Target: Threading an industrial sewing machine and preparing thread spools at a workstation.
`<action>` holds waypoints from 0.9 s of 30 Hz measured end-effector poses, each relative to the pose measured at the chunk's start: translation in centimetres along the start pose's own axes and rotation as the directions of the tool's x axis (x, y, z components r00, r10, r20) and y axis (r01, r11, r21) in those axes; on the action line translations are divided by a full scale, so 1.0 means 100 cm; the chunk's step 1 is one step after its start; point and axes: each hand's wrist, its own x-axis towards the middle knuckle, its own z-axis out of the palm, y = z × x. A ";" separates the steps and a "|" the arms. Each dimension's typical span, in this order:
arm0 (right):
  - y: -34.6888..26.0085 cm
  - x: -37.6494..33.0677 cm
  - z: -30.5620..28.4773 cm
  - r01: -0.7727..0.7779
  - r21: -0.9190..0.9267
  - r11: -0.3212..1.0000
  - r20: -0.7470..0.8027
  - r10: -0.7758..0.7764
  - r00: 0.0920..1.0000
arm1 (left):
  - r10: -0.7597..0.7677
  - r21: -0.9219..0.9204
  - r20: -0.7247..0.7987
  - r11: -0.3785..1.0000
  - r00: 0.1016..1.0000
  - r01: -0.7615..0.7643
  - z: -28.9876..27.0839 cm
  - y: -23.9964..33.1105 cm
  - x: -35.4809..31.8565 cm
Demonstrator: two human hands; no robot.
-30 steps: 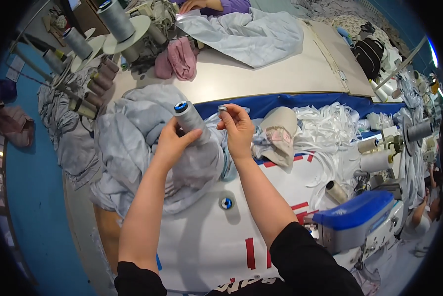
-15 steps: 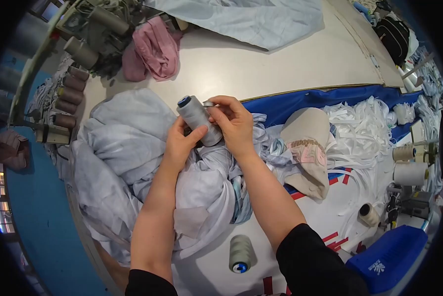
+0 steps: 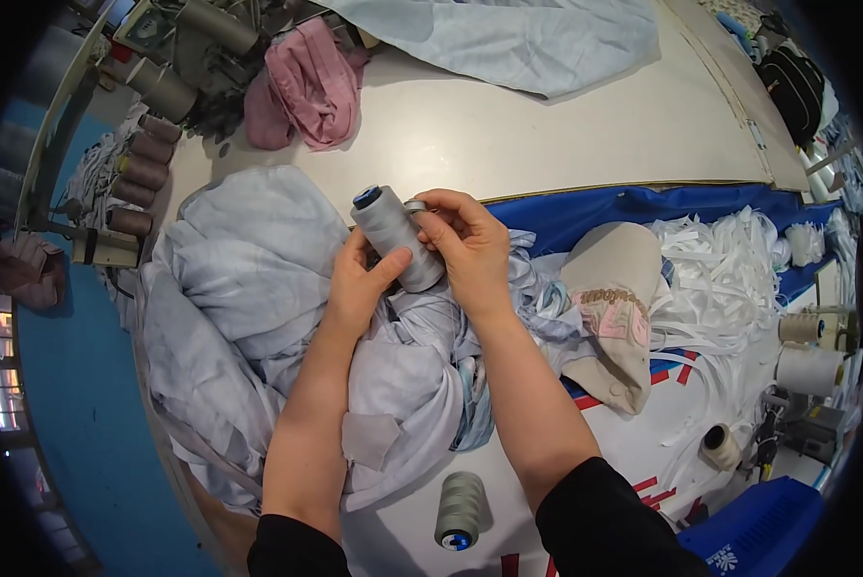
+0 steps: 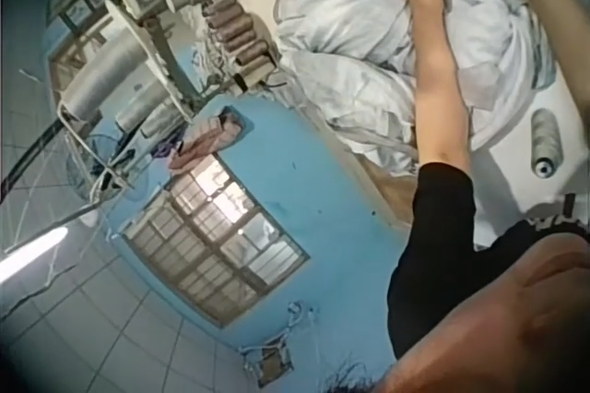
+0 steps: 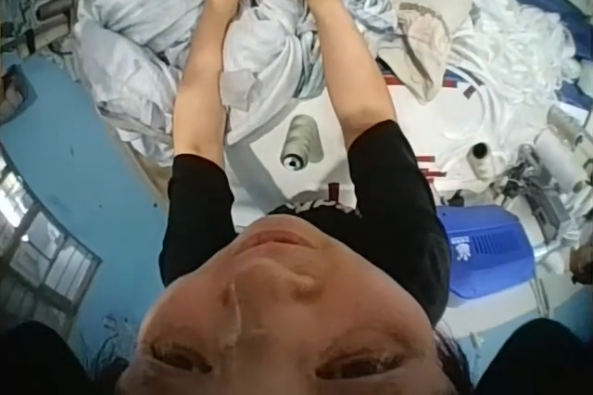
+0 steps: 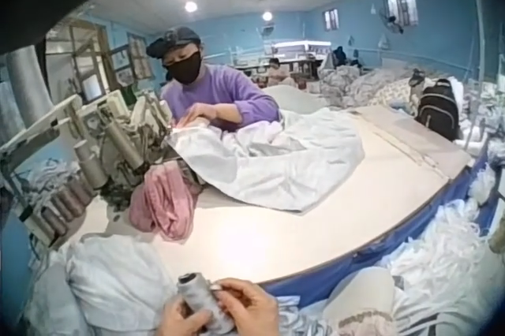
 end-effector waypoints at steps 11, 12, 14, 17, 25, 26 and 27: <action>0.000 0.001 -0.001 -0.005 -0.029 1.000 0.002 0.005 1.000 | -0.019 0.000 -0.008 1.000 1.000 0.019 -0.001 -0.003 -0.002; 0.000 0.001 -0.001 -0.007 -0.028 1.000 0.005 0.007 1.000 | -0.015 -0.004 -0.006 1.000 1.000 0.015 0.001 -0.002 -0.001; -0.001 0.001 -0.001 -0.006 -0.043 0.999 -0.001 0.006 1.000 | -0.011 -0.007 -0.006 1.000 1.000 0.011 0.000 -0.001 -0.001; -0.001 0.001 0.001 -0.002 -0.042 0.999 -0.003 0.002 1.000 | -0.002 0.002 -0.005 1.000 1.000 0.002 -0.001 -0.002 -0.001; 0.000 0.001 0.001 -0.002 -0.039 0.999 -0.007 0.002 1.000 | -0.022 0.021 -0.007 1.000 1.000 0.022 -0.002 -0.002 -0.002; 0.000 0.000 0.001 -0.007 -0.044 0.999 -0.014 0.007 1.000 | -0.020 0.020 -0.005 1.000 1.000 0.020 -0.002 -0.002 -0.002; -0.001 0.000 0.001 -0.013 -0.049 0.999 -0.021 0.012 1.000 | -0.014 0.004 0.001 1.000 1.000 0.013 -0.002 -0.003 -0.002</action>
